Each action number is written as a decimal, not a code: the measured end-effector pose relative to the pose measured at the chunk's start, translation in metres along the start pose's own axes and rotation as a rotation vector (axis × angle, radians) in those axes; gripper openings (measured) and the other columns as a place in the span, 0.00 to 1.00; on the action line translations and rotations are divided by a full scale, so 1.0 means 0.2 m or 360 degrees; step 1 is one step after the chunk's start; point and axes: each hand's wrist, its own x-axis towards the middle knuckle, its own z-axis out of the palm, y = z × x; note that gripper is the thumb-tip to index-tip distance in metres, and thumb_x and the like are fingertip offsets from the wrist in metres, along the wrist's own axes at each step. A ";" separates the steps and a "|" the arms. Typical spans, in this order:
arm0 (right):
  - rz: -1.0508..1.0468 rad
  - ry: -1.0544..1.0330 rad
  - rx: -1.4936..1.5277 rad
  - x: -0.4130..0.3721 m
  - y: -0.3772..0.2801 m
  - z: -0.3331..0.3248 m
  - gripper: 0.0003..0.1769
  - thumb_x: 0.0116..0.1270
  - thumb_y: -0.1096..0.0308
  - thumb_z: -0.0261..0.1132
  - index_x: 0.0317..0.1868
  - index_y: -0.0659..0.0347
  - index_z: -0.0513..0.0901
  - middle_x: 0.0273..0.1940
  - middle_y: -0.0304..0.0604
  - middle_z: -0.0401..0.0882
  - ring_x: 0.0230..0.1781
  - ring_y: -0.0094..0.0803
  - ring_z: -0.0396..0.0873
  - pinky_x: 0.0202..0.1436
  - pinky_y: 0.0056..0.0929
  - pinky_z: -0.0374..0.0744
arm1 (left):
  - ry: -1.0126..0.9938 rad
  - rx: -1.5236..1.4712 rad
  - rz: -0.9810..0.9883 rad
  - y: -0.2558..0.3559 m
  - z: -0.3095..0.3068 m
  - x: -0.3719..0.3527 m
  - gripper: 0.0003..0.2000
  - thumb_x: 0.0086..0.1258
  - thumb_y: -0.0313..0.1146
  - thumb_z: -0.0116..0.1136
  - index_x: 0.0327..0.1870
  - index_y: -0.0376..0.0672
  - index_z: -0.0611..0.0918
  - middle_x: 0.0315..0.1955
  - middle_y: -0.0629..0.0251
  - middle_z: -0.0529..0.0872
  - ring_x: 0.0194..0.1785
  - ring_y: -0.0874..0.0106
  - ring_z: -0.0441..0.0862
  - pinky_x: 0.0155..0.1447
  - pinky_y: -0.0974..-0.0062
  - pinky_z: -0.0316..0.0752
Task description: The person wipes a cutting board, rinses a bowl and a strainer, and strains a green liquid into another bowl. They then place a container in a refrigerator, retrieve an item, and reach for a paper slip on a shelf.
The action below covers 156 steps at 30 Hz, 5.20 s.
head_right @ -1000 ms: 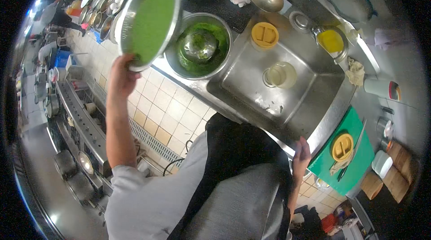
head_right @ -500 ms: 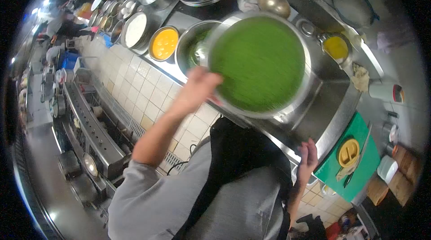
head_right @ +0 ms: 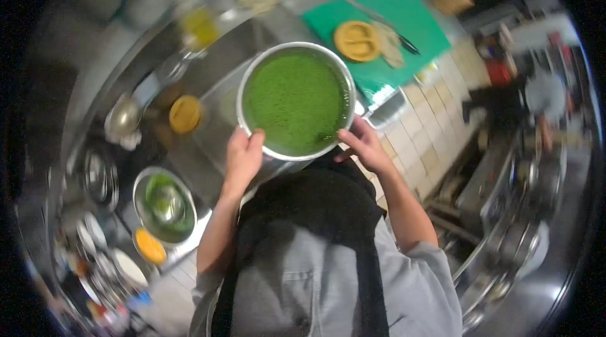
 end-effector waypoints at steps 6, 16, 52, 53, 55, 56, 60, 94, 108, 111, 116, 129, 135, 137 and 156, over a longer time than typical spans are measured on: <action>0.0072 0.0491 0.0442 -0.31 0.16 -0.14 0.28 0.70 0.64 0.66 0.65 0.68 0.69 0.54 0.53 0.79 0.43 0.39 0.85 0.28 0.34 0.89 | -0.0674 0.0307 0.0501 0.02 0.36 0.19 0.14 0.78 0.32 0.52 0.58 0.33 0.77 0.40 0.57 0.88 0.39 0.75 0.85 0.42 0.74 0.83; -0.0051 0.1619 0.0461 -0.63 0.44 -0.82 0.18 0.68 0.73 0.55 0.55 0.72 0.68 0.43 0.55 0.79 0.28 0.41 0.83 0.22 0.33 0.86 | -0.0652 0.0389 0.0235 -0.24 0.61 0.39 0.41 0.73 0.42 0.64 0.79 0.37 0.55 0.57 0.40 0.82 0.57 0.58 0.85 0.59 0.66 0.79; -0.0079 0.0599 -0.0934 1.29 1.40 -2.46 0.25 0.67 0.59 0.63 0.61 0.61 0.80 0.59 0.59 0.81 0.62 0.55 0.77 0.63 0.44 0.75 | -0.0136 0.1777 0.0319 -0.63 0.94 0.28 0.30 0.51 0.38 0.75 0.59 0.48 0.80 0.44 0.59 0.86 0.44 0.56 0.86 0.50 0.61 0.82; -0.0038 0.0491 -0.1037 1.30 1.39 -2.48 0.24 0.66 0.60 0.63 0.60 0.61 0.80 0.59 0.60 0.81 0.62 0.56 0.77 0.63 0.45 0.75 | -0.0159 0.1777 0.0318 -0.62 0.94 0.29 0.30 0.51 0.38 0.75 0.59 0.48 0.80 0.44 0.59 0.86 0.44 0.56 0.86 0.50 0.61 0.82; 0.0314 0.0017 -0.1816 1.22 1.09 -2.39 0.23 0.66 0.60 0.63 0.59 0.61 0.82 0.56 0.59 0.83 0.60 0.57 0.78 0.63 0.46 0.76 | -0.0140 0.1758 0.0296 -0.63 0.95 0.28 0.29 0.51 0.38 0.75 0.58 0.47 0.81 0.42 0.58 0.85 0.43 0.55 0.86 0.48 0.59 0.82; 0.0336 -0.0001 -0.1809 1.16 1.12 -2.37 0.23 0.66 0.60 0.63 0.59 0.61 0.82 0.56 0.59 0.83 0.60 0.57 0.78 0.63 0.46 0.76 | -0.0108 0.1737 0.0351 -0.61 0.97 0.29 0.28 0.52 0.38 0.75 0.57 0.47 0.81 0.40 0.58 0.85 0.42 0.54 0.86 0.47 0.58 0.82; -0.0056 0.0581 -0.1532 1.19 1.34 -2.51 0.21 0.65 0.64 0.63 0.58 0.54 0.83 0.55 0.62 0.82 0.56 0.60 0.80 0.59 0.48 0.78 | -0.0113 0.1789 0.0418 -0.62 0.94 0.33 0.28 0.52 0.38 0.74 0.57 0.46 0.81 0.43 0.58 0.86 0.43 0.55 0.86 0.48 0.59 0.83; 0.0018 -0.0009 -0.1819 1.27 0.83 -2.43 0.22 0.67 0.61 0.65 0.59 0.58 0.82 0.60 0.59 0.80 0.62 0.53 0.77 0.64 0.44 0.75 | -0.0117 0.1699 0.0407 -0.61 0.97 0.29 0.30 0.50 0.33 0.73 0.59 0.46 0.79 0.35 0.64 0.84 0.35 0.60 0.85 0.42 0.62 0.82; 0.0604 0.0008 -0.1177 1.19 0.65 -2.30 0.27 0.58 0.70 0.66 0.61 0.57 0.81 0.58 0.61 0.81 0.59 0.52 0.80 0.62 0.44 0.77 | -0.0095 0.1729 0.0521 -0.62 0.97 0.31 0.27 0.52 0.33 0.71 0.57 0.46 0.80 0.36 0.62 0.84 0.35 0.58 0.85 0.41 0.61 0.82; 0.0042 -0.0052 -0.1539 1.21 1.03 -2.57 0.23 0.55 0.73 0.62 0.53 0.66 0.83 0.51 0.65 0.83 0.53 0.54 0.83 0.57 0.45 0.79 | -0.0119 0.1710 0.0509 -0.63 0.97 0.30 0.27 0.53 0.34 0.70 0.57 0.45 0.79 0.36 0.60 0.84 0.34 0.57 0.85 0.39 0.61 0.82; 0.0648 0.0108 -0.1657 1.08 0.80 -2.42 0.19 0.52 0.72 0.62 0.44 0.75 0.83 0.40 0.68 0.84 0.46 0.59 0.85 0.51 0.48 0.82 | -0.0104 0.1842 0.0589 -0.65 0.97 0.30 0.27 0.53 0.33 0.70 0.58 0.43 0.79 0.33 0.61 0.83 0.32 0.58 0.84 0.37 0.60 0.82; 0.0718 0.0150 -0.1466 0.82 0.88 -2.45 0.14 0.59 0.72 0.61 0.41 0.76 0.81 0.27 0.60 0.84 0.25 0.45 0.87 0.29 0.42 0.85 | -0.0152 0.1798 0.0259 -0.67 0.98 0.28 0.31 0.51 0.33 0.70 0.61 0.43 0.78 0.28 0.66 0.83 0.28 0.63 0.84 0.34 0.62 0.81; 0.0602 0.0437 -0.1128 0.74 0.98 -2.38 0.17 0.61 0.72 0.60 0.49 0.73 0.77 0.25 0.49 0.82 0.19 0.33 0.81 0.22 0.34 0.79 | -0.0081 0.1767 0.0508 -0.66 1.02 0.29 0.31 0.55 0.39 0.73 0.63 0.43 0.77 0.38 0.59 0.85 0.34 0.61 0.86 0.38 0.62 0.83; 0.0504 0.0346 -0.1060 0.73 1.05 -2.39 0.25 0.62 0.69 0.62 0.59 0.70 0.74 0.33 0.54 0.85 0.25 0.35 0.84 0.29 0.35 0.82 | -0.0046 0.1866 0.0381 -0.63 1.01 0.29 0.32 0.56 0.41 0.75 0.63 0.46 0.78 0.43 0.58 0.86 0.40 0.60 0.87 0.43 0.61 0.84; 0.0402 0.0440 -0.0279 0.36 0.82 -2.22 0.14 0.74 0.73 0.57 0.58 0.62 0.72 0.44 0.43 0.79 0.28 0.26 0.78 0.21 0.24 0.79 | -0.0070 0.1781 0.0092 -0.53 0.93 0.20 0.37 0.60 0.63 0.67 0.65 0.50 0.76 0.54 0.61 0.83 0.55 0.59 0.83 0.58 0.61 0.79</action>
